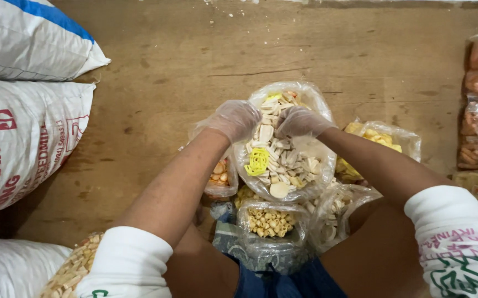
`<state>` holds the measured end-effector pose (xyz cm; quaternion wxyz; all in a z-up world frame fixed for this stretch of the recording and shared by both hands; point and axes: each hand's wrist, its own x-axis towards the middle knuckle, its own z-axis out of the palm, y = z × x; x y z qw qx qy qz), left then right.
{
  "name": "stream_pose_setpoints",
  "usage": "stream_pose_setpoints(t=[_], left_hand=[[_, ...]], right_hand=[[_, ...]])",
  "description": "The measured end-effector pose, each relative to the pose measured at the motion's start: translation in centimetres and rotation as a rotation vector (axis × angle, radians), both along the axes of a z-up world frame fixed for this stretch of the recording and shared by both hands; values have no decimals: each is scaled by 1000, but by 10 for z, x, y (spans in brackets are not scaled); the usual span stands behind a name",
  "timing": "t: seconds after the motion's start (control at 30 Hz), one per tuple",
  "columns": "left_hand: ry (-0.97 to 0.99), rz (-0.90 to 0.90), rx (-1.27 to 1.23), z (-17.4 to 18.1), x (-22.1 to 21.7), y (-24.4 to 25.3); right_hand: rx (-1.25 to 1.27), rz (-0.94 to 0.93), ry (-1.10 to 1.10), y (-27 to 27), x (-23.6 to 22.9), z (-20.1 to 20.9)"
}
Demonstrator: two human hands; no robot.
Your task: The person sits on the floor and sorts various snack pieces from a large central bag into smaller clear plastic bags. They use gloved hands to pick and separate different snack types, including white, yellow, and orange pieces, placing them into separate bags.
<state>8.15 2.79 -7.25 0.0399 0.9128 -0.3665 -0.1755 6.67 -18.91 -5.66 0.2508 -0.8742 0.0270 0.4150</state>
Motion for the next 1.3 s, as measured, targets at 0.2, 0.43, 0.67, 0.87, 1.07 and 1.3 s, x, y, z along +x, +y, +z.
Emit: stream_pose_setpoints(t=[0.2,0.43,0.67,0.87,1.07,1.3], left_hand=[[-442,-289,10,3,2,-19],[1144,684,-756,63,-8,-41],[1488,536,-1030,17,-19,-72],[1636,703,-1083,36,-42,-89],[1558,695,-1086,55,-55,-116],[1451,737,-1053,108,-69,-114]], right_hand=[[311,-332,79,5,-16,93],[640,-357,173,-16,-41,140],[644,-275,95,-54,-56,156],[591,-218,31,-84,-73,168],[615,-224,17,-102,-82,173],[562,-201,-18,-107,-84,163]])
